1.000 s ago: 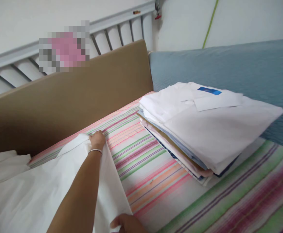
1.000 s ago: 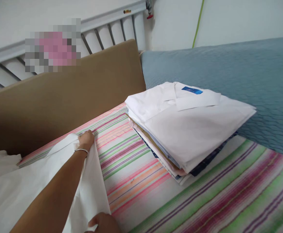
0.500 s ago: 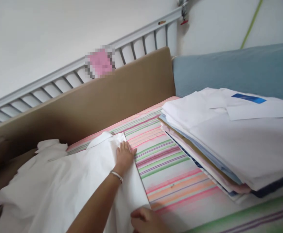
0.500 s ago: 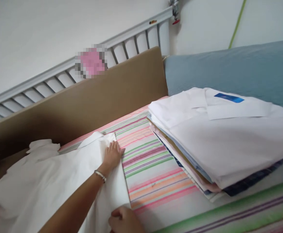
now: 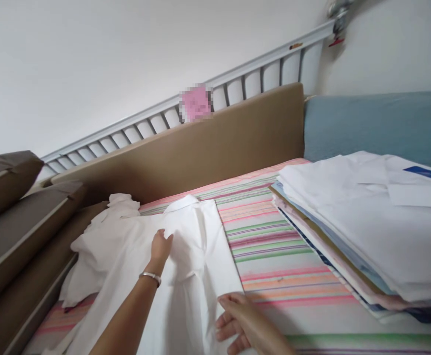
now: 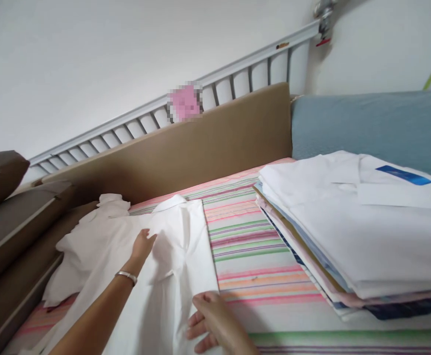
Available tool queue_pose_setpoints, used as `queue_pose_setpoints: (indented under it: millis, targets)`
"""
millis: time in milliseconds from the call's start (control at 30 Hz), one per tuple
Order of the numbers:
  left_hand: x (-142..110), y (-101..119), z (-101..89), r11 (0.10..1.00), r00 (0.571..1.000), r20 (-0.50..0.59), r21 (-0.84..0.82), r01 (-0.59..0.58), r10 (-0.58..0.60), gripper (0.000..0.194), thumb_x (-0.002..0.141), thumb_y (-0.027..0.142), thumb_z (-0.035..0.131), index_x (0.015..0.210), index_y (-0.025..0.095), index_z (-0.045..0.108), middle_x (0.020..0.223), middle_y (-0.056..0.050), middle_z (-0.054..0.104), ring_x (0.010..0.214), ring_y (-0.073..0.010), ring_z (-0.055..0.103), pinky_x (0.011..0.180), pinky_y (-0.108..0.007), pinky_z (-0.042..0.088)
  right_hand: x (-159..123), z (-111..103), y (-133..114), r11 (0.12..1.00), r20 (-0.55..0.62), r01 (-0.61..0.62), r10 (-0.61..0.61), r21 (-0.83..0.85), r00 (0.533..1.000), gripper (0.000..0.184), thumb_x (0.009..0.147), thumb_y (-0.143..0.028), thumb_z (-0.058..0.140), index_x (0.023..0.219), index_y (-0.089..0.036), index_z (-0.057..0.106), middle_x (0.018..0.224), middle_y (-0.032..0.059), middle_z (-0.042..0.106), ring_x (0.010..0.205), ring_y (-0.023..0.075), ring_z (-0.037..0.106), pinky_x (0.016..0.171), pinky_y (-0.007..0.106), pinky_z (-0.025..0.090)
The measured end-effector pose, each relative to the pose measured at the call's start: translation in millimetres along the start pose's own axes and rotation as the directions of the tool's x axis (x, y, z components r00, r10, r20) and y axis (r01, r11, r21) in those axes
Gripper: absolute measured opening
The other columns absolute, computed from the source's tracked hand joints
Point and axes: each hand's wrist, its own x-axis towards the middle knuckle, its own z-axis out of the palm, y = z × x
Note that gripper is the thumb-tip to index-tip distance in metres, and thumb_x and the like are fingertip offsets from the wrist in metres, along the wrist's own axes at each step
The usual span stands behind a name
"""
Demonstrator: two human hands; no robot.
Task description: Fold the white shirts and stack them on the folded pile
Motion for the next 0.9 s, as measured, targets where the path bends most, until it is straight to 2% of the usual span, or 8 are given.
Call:
queue_pose_setpoints:
  millis: [100,167,267,400,500,633,767,900]
  targets:
    - [-4,-29,-8.6,0.964,0.957,0.138,-0.046,0.264,-0.255,0.029,0.08,0.031,0.057,0.097,0.009,0.057,0.091,-0.013,0.066,0.08,-0.0201,0.064,0.069,-0.033,0.051,-4,1,-2,0.999,0.019,0.033,-0.033,0.01,0.999,0.038,0.074,-0.052,0.054,0.089,-0.019,0.043,0.07,0.004,0.062,0.06,0.0169,0.064,0.042,0.021,0.045]
    - [-6,-31,-5.4,0.929,0.911,0.248,-0.091,0.36,-0.329,0.026,0.082,0.036,0.054,0.087,0.011,0.059,0.078,-0.004,0.065,0.066,-0.0127,0.061,0.062,-0.029,0.051,-6,0,-4,0.999,0.032,0.042,-0.042,0.014,0.999,0.034,0.077,-0.049,0.052,0.089,-0.018,0.043,0.07,0.0041,0.062,0.06,0.017,0.064,0.042,0.021,0.045]
    - [-12,-26,-0.9,0.895,0.877,0.338,-0.168,0.414,-0.342,0.022,0.08,0.033,0.057,0.075,0.012,0.058,0.064,0.0,0.06,0.056,-0.0104,0.057,0.057,-0.027,0.05,-6,-1,-5,0.999,0.042,0.032,-0.032,0.01,0.999,0.03,0.08,-0.045,0.048,0.09,-0.017,0.042,0.069,0.004,0.062,0.06,0.0182,0.065,0.042,0.023,0.046]
    - [-20,-30,-7.4,0.878,0.917,0.272,-0.305,0.369,-0.291,0.018,0.069,0.03,0.063,0.065,0.016,0.053,0.051,0.004,0.053,0.048,-0.0113,0.053,0.05,-0.025,0.043,-6,-2,-7,0.999,0.057,0.034,-0.035,0.022,0.998,0.031,0.079,-0.044,0.049,0.092,-0.016,0.042,0.068,0.0043,0.062,0.062,0.0199,0.065,0.043,0.024,0.047]
    - [-32,-42,-12.3,0.864,0.949,0.175,-0.393,0.313,-0.264,0.02,0.065,0.034,0.063,0.066,0.018,0.051,0.054,0.005,0.052,0.052,-0.0111,0.052,0.049,-0.023,0.04,-6,-3,-7,0.999,0.055,0.025,-0.026,0.025,0.998,0.032,0.078,-0.044,0.05,0.092,-0.016,0.043,0.068,0.0047,0.063,0.063,0.0213,0.066,0.043,0.025,0.047]
    - [-53,-53,-3.5,0.824,0.95,0.104,-0.474,0.309,-0.296,0.021,0.068,0.035,0.059,0.078,0.017,0.054,0.068,0.001,0.058,0.062,-0.0134,0.057,0.051,-0.022,0.041,-6,-3,-8,1.0,0.054,0.019,-0.02,0.024,0.998,0.032,0.078,-0.045,0.051,0.092,-0.017,0.043,0.069,0.0052,0.063,0.064,0.0217,0.066,0.043,0.025,0.047]
    - [-71,-51,7.7,0.769,0.929,0.121,-0.528,0.359,-0.351,0.042,0.069,0.034,0.061,0.103,0.013,0.051,0.089,-0.009,0.063,0.073,-0.0183,0.061,0.054,-0.026,0.046,-6,-3,-8,1.0,0.062,0.013,-0.014,0.015,0.998,0.03,0.08,-0.043,0.05,0.092,-0.016,0.042,0.071,0.0057,0.064,0.064,0.0211,0.066,0.044,0.025,0.048]
    - [-83,-44,1.4,0.702,0.919,0.184,-0.599,0.386,-0.348,0.066,0.068,0.027,0.065,0.127,0.018,0.035,0.103,-0.012,0.063,0.077,-0.018,0.063,0.057,-0.026,0.049,-8,-5,-9,1.0,0.079,0.017,-0.017,0.003,0.997,0.031,0.08,-0.043,0.051,0.093,-0.016,0.043,0.073,0.0061,0.064,0.066,0.021,0.066,0.046,0.025,0.048]
